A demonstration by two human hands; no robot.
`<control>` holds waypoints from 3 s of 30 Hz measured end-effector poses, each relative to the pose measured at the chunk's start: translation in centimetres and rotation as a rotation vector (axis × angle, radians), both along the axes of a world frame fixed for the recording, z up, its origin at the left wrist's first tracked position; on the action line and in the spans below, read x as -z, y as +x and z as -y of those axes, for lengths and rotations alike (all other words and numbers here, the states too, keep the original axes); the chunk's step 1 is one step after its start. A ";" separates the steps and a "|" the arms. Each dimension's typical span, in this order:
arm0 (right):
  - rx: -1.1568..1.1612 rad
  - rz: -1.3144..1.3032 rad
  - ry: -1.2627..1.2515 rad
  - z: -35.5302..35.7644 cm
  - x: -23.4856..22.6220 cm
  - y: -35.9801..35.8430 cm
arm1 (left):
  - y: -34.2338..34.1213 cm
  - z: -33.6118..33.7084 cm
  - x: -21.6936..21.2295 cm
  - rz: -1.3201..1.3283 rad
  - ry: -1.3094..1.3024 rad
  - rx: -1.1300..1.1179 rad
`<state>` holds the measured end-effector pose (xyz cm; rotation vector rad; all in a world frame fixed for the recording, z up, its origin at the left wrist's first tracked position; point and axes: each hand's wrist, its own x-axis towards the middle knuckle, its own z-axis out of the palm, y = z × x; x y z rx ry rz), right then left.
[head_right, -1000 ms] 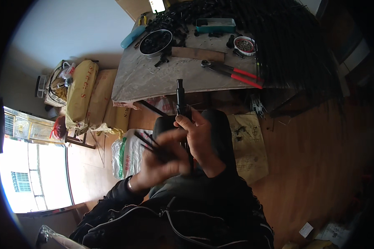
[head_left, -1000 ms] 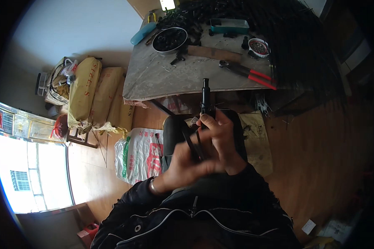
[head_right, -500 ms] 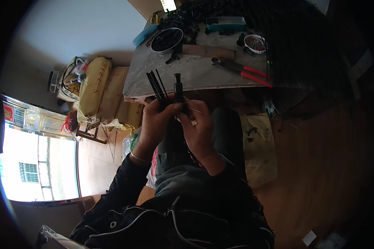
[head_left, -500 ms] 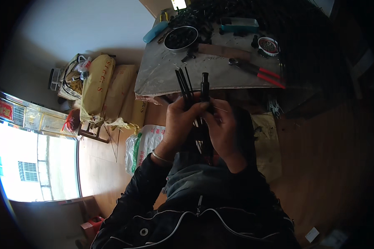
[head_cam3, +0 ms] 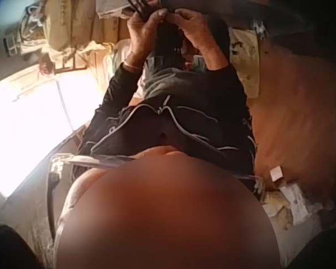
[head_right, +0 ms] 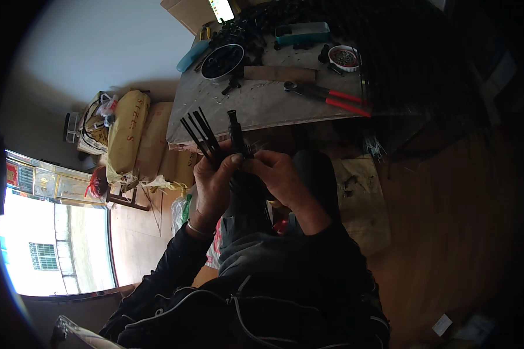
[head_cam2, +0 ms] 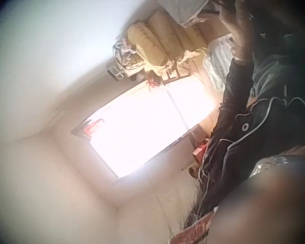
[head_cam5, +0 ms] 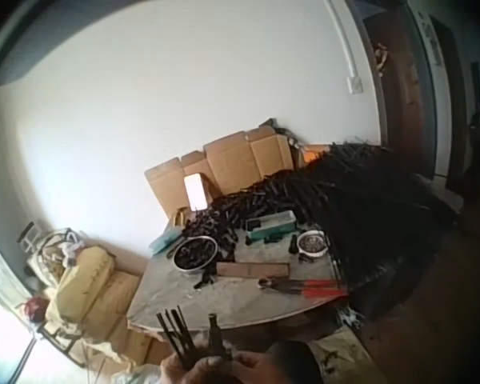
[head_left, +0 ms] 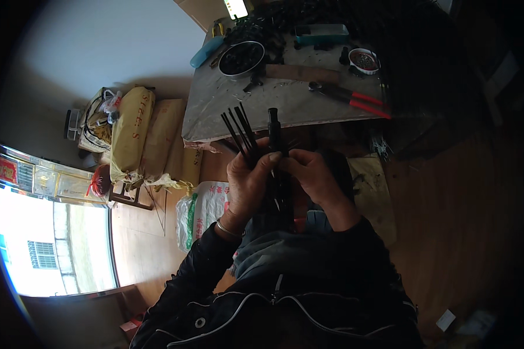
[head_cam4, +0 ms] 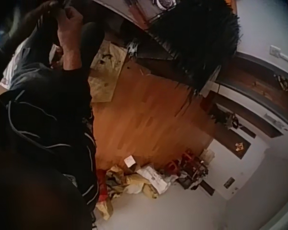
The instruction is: Assembling artificial black foliage by attaching or trimming metal components using pliers.
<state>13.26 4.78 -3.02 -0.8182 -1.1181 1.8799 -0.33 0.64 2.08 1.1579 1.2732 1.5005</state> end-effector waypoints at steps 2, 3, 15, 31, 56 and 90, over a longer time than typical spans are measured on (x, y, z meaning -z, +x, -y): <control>0.027 -0.024 0.012 0.0 -0.3 -0.1 | -0.2 0.1 0.3 0.007 0.016 0.002; -0.019 0.007 -0.009 -0.1 -0.8 0.2 | -0.4 0.1 0.3 0.012 0.032 0.002; -0.059 0.094 -0.022 0.4 -1.3 0.3 | -2.3 -0.7 -1.7 -0.118 -0.122 0.193; -0.088 0.083 -0.090 0.3 -1.3 0.7 | -2.5 -0.8 -1.0 0.223 -0.109 0.349; -0.049 -0.213 -0.143 1.7 -2.9 0.0 | -3.0 -0.4 -0.8 0.305 -0.165 0.618; 0.492 0.360 0.674 2.0 -2.6 -0.4 | 1.5 -1.1 2.7 0.099 -0.011 -0.044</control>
